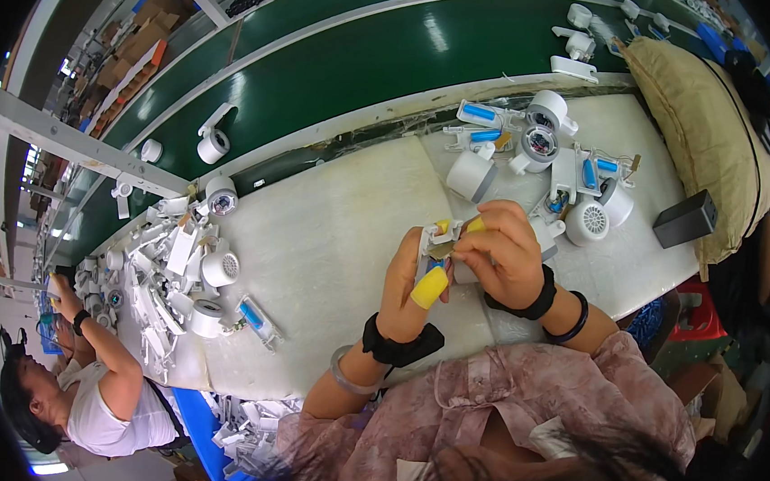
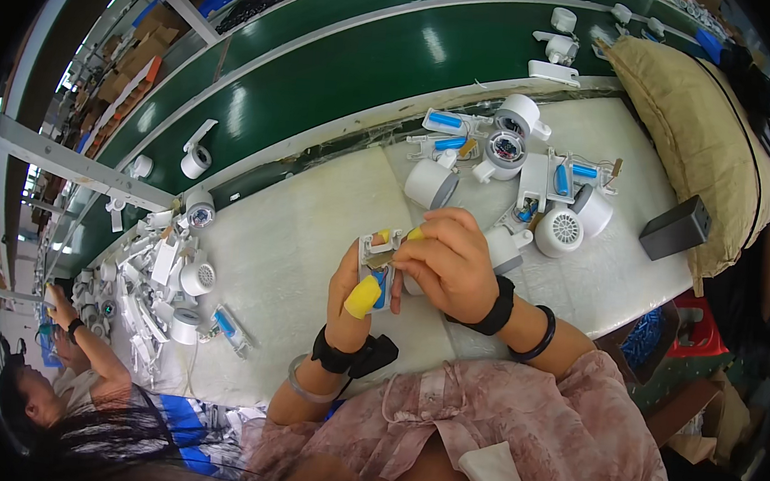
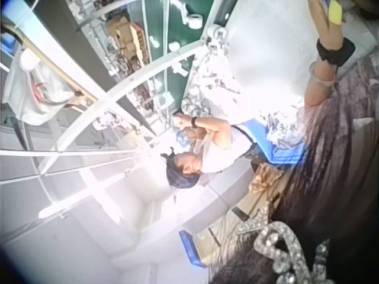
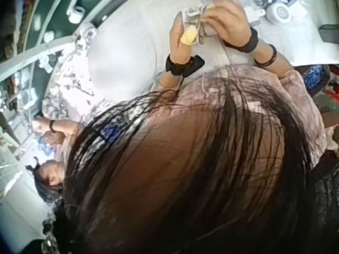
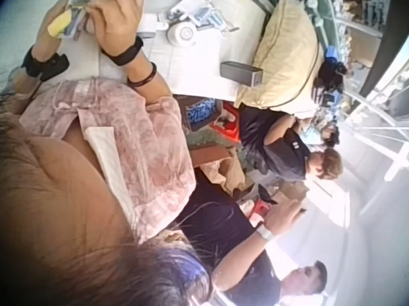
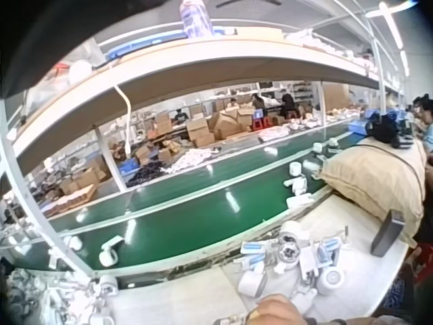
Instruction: Assembling small electronic components and light fixtures on a factory production line.
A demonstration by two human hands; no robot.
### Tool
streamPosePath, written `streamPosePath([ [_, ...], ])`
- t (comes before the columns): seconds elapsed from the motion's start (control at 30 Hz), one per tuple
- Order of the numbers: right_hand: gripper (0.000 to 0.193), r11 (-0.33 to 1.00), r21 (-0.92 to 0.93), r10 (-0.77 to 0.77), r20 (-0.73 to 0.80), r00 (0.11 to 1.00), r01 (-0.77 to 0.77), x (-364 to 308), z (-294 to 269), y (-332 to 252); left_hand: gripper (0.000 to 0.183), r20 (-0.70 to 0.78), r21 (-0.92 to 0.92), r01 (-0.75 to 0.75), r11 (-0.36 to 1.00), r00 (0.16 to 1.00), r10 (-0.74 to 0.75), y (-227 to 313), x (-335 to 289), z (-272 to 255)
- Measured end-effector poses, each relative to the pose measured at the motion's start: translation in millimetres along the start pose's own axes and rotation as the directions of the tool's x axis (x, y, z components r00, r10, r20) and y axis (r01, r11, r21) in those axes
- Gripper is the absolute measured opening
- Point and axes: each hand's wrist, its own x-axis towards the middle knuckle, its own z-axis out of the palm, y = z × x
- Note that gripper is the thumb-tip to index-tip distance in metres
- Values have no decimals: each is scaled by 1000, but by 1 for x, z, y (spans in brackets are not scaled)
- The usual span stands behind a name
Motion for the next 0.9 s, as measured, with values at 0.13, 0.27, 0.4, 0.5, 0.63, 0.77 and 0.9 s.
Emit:
streamPosePath([
  [0.13, 22, 1000, 5, 3, 11, 1000, -3, 2, -2, 0, 32, -53, 65, -32, 997, 998, 35, -7, 0, 2],
  [0.27, 22, 1000, 4, 12, 16, 1000, -12, 1, -3, 1, 30, -53, 83, -28, 996, 998, 33, -8, 1, 2],
  [0.4, 22, 1000, 5, -10, 24, 1000, 10, 2, -3, 1, 28, -87, 135, -56, 989, 994, 68, -11, 2, 3],
  [0.5, 22, 1000, 4, -11, 29, 1000, 11, 2, -2, 1, 26, -84, 149, -43, 988, 995, 56, -9, 1, 2],
  [0.63, 22, 1000, -10, -17, 17, 1000, 18, 3, 2, 0, 24, -112, 225, -78, 971, 988, 105, -8, 2, 1],
  [0.77, 22, 1000, -29, -1, 10, 1000, 1, 2, 5, -1, 23, -136, 211, -18, 977, 989, 48, -10, 2, -2],
  [0.9, 21, 993, 47, 102, 51, 993, -105, 6, 1, 1, 31, -114, -55, 190, 980, 974, -196, 0, 10, -4],
])
